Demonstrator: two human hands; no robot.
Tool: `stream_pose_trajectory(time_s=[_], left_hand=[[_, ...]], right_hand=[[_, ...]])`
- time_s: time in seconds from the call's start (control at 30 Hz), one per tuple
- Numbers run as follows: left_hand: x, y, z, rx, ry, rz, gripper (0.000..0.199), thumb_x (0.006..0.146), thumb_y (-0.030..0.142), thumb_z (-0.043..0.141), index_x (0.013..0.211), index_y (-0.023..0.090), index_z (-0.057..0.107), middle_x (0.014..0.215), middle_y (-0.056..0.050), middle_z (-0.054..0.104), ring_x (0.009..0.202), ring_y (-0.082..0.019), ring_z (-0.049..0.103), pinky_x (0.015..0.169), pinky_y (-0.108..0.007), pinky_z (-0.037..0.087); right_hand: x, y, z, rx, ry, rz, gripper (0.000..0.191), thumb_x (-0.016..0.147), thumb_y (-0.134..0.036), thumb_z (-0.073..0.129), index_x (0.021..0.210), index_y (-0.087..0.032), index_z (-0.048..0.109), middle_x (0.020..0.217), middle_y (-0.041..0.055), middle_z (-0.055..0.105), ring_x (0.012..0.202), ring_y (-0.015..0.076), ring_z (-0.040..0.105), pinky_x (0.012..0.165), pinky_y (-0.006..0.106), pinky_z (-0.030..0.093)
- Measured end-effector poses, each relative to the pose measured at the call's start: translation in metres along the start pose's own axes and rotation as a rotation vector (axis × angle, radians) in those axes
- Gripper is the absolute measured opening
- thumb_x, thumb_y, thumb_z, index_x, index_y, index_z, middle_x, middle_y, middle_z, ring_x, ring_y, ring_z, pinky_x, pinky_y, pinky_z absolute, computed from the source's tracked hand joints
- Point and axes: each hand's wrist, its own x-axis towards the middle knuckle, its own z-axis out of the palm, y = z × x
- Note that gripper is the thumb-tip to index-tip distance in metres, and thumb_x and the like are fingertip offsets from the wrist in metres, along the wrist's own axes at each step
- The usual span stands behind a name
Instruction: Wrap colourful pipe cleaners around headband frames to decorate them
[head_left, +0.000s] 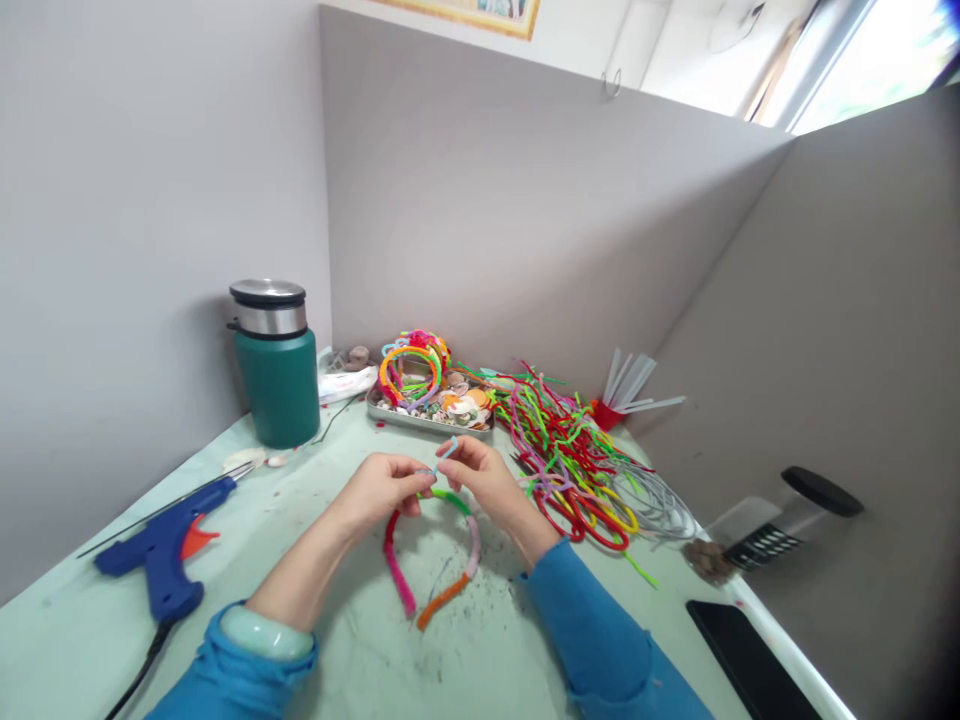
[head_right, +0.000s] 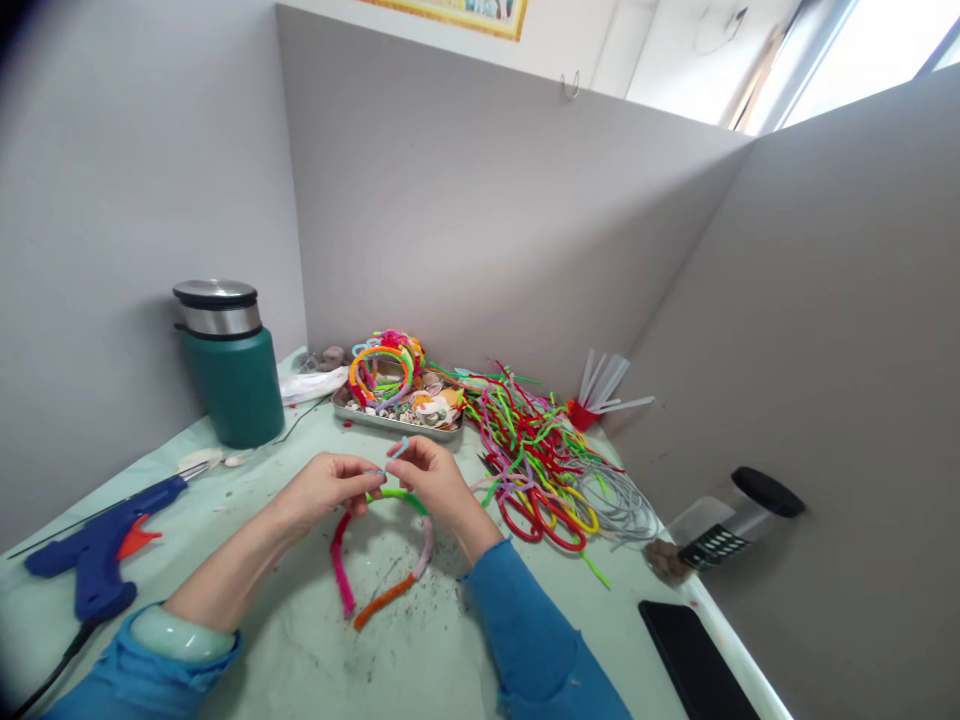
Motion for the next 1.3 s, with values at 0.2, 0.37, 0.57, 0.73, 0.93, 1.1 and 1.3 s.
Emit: stream_pose_trajectory(time_s=[0.2,0.37,0.57,0.73,0.93,1.1,1.3], left_hand=[[0.001,0.000,0.000,0.015,0.033,-0.022,0.024,0.062,0.035,0.064,0.061,0.012,0.061,0.046,0.001,0.056,0.040,-0.009,0.047,0.044,-0.020,0.035],[0.002,-0.001,-0.001,0.016,0.032,-0.012,0.024,0.062,0.036,0.064,0.059,0.012,0.059,0.043,0.002,0.054,0.039,-0.009,0.047,0.043,-0.019,0.034],[0.002,-0.002,-0.001,-0.009,0.028,-0.017,0.023,0.062,0.035,0.064,0.060,0.012,0.059,0.044,0.001,0.055,0.041,-0.009,0.048,0.045,-0.019,0.036],[0.002,-0.005,-0.003,0.009,0.001,-0.019,0.025,0.064,0.036,0.063,0.066,0.012,0.062,0.049,0.000,0.058,0.043,-0.009,0.049,0.047,-0.020,0.038],[0.004,-0.004,-0.003,0.028,0.002,-0.037,0.026,0.065,0.038,0.062,0.062,0.011,0.060,0.045,0.000,0.056,0.041,-0.009,0.048,0.046,-0.020,0.037],[0.003,-0.004,-0.002,-0.036,-0.011,-0.032,0.027,0.062,0.038,0.066,0.063,0.011,0.061,0.055,-0.001,0.060,0.042,-0.009,0.050,0.047,-0.021,0.038],[0.000,-0.004,0.001,-0.199,0.009,-0.023,0.030,0.059,0.037,0.070,0.072,0.011,0.063,0.063,-0.001,0.061,0.044,-0.007,0.050,0.048,-0.021,0.040]], right_hand=[[-0.004,-0.013,-0.002,-0.651,0.105,-0.488,0.032,0.076,-0.020,0.058,0.108,-0.025,0.056,0.114,0.0070,0.049,0.101,0.0207,0.046,0.085,0.037,0.037],[-0.007,-0.011,-0.001,-0.964,0.039,-0.603,0.014,0.082,-0.019,0.052,0.090,-0.023,0.063,0.110,0.0058,0.054,0.104,0.0214,0.043,0.089,0.041,0.031],[-0.006,-0.012,0.000,-1.058,0.044,-0.624,0.013,0.085,-0.024,0.050,0.086,-0.022,0.063,0.093,0.0042,0.060,0.094,0.0195,0.044,0.086,0.039,0.029],[-0.006,-0.015,0.002,-1.136,0.060,-0.644,0.013,0.085,-0.024,0.050,0.084,-0.022,0.063,0.087,0.0033,0.061,0.093,0.0191,0.044,0.086,0.039,0.028],[-0.005,-0.015,0.000,-1.197,0.043,-0.687,0.013,0.085,-0.021,0.050,0.081,-0.022,0.062,0.081,0.0015,0.061,0.090,0.0180,0.044,0.087,0.039,0.025],[-0.006,-0.011,0.007,-1.136,0.102,-0.687,0.012,0.084,-0.019,0.050,0.077,-0.021,0.060,0.074,0.0011,0.059,0.088,0.0179,0.045,0.093,0.042,0.022],[-0.008,-0.003,0.016,-0.947,0.207,-0.564,0.010,0.083,-0.020,0.050,0.077,-0.018,0.058,0.074,0.0028,0.058,0.084,0.0183,0.047,0.083,0.037,0.031]])
